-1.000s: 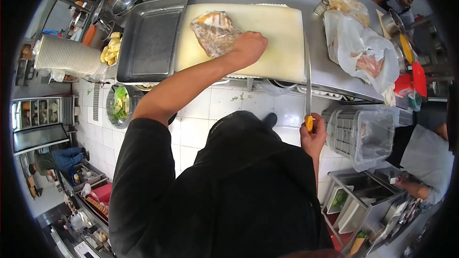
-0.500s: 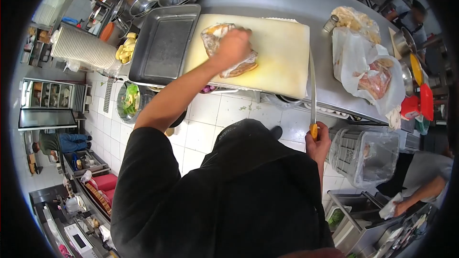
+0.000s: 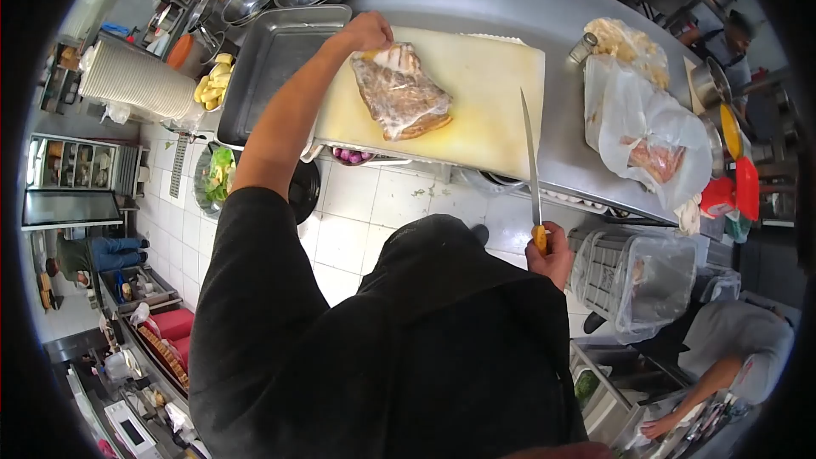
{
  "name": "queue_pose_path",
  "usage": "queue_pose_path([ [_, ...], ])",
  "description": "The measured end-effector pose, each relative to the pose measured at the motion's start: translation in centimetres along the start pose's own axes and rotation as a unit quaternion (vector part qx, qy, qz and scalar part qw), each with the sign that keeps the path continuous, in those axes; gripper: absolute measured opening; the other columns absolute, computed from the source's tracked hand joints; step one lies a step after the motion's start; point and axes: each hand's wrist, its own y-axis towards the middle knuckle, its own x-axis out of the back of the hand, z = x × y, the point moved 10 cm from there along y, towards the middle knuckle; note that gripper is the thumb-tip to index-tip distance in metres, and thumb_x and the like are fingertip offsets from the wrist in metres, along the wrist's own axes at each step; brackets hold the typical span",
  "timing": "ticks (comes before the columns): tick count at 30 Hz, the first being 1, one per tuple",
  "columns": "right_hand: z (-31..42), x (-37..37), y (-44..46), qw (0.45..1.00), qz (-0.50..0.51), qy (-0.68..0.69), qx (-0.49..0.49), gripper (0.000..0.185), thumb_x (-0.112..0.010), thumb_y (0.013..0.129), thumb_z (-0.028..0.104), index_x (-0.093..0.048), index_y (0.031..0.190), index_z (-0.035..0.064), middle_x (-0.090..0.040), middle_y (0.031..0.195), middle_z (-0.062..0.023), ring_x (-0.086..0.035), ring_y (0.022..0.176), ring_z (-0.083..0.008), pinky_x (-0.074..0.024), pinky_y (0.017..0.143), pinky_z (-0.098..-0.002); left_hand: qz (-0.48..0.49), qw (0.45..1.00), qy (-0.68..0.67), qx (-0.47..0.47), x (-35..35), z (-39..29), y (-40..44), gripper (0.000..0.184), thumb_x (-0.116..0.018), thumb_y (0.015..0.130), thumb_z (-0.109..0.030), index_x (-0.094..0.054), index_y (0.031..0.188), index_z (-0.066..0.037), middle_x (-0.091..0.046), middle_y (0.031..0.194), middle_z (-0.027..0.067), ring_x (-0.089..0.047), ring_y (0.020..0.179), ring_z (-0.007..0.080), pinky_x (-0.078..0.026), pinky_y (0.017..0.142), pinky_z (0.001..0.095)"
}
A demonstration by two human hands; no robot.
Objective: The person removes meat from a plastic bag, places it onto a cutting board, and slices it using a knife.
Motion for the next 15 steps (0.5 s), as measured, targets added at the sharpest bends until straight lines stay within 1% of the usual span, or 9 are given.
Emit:
queue_pose_path([
  [2, -1.2, -0.6, -0.3, 1.000, 0.005, 0.013, -0.020, 0.031, -0.060, 0.079, 0.003, -0.054, 0.109, 0.0010, -0.062, 0.072, -0.0137, -0.060, 0.061, -0.0169, -0.0487, 0.060, -0.0298, -0.008, 1.000, 0.020, 0.001, 0.3, -0.3, -0.1, 0.015, -0.069, 0.071, -0.012, -0.074, 0.085, -0.006, -0.071, 0.088, 0.0145, -0.067, 0.086, 0.0282, -0.051, 0.080, 0.0349],
  [4, -1.5, -0.8, -0.7, 0.999, 0.011, 0.018, -0.036, 0.031, -0.060, 0.079, 0.002, -0.054, 0.109, 0.0006, -0.062, 0.072, -0.0136, -0.059, 0.060, -0.0162, -0.0484, 0.060, -0.0295, -0.018, 0.999, 0.041, -0.029, 0.2, -1.0, -0.5, 0.015, -0.068, 0.071, -0.011, -0.073, 0.085, -0.006, -0.070, 0.088, 0.0149, -0.067, 0.086, 0.0281, -0.051, 0.080, 0.0351],
  [5, -0.5, -0.8, -0.7, 0.999, 0.014, 0.017, -0.040, 0.031, -0.060, 0.080, 0.002, -0.054, 0.109, 0.0003, -0.063, 0.072, -0.0135, -0.059, 0.060, -0.0158, -0.0483, 0.060, -0.0294, -0.026, 0.997, 0.052, -0.045, 0.4, -1.2, -0.4, 0.015, -0.068, 0.071, -0.011, -0.073, 0.084, -0.005, -0.070, 0.088, 0.0151, -0.067, 0.086, 0.0281, -0.051, 0.079, 0.0352],
  [8, -0.3, -1.3, -0.7, 0.999, 0.013, 0.026, -0.040, 0.031, -0.060, 0.080, 0.001, -0.054, 0.110, -0.0003, -0.063, 0.073, -0.0128, -0.059, 0.062, -0.0146, -0.0482, 0.060, -0.0295, -0.028, 0.997, 0.011, -0.065, 0.5, -0.6, -0.4, 0.018, -0.068, 0.071, -0.014, -0.071, 0.085, -0.004, -0.070, 0.085, 0.0127, -0.065, 0.081, 0.0268, -0.051, 0.074, 0.0363],
  [11, 0.1, -1.6, -0.7, 0.999, 0.006, 0.024, -0.026, 0.031, -0.059, 0.080, 0.000, -0.054, 0.111, -0.0007, -0.063, 0.074, -0.0123, -0.059, 0.065, -0.0142, -0.0485, 0.062, -0.0296, -0.067, 0.992, 0.049, -0.091, 0.8, 0.3, -1.2, 0.019, -0.066, 0.072, -0.014, -0.070, 0.088, -0.003, -0.070, 0.086, 0.0142, -0.066, 0.083, 0.0285, -0.051, 0.077, 0.0374],
  [14, 1.2, -2.1, -0.6, 0.999, 0.007, 0.021, -0.026, 0.031, -0.059, 0.080, 0.000, -0.055, 0.111, -0.0008, -0.063, 0.076, -0.0125, -0.060, 0.068, -0.0146, -0.0486, 0.065, -0.0291, -0.038, 0.997, 0.040, -0.060, 0.9, 1.6, -1.6, 0.021, -0.062, 0.075, -0.013, -0.069, 0.091, -0.002, -0.069, 0.087, 0.0149, -0.065, 0.085, 0.0294, -0.050, 0.080, 0.0388],
  [15, 1.5, -2.4, -0.6, 0.999, 0.007, 0.022, -0.029, 0.031, -0.059, 0.080, 0.000, -0.055, 0.111, -0.0009, -0.064, 0.076, -0.0127, -0.060, 0.069, -0.0148, -0.0485, 0.066, -0.0289, -0.045, 0.992, 0.077, -0.085, 0.9, 1.2, -1.8, 0.021, -0.062, 0.076, -0.013, -0.069, 0.092, -0.002, -0.069, 0.088, 0.0149, -0.065, 0.086, 0.0295, -0.050, 0.080, 0.0389],
])
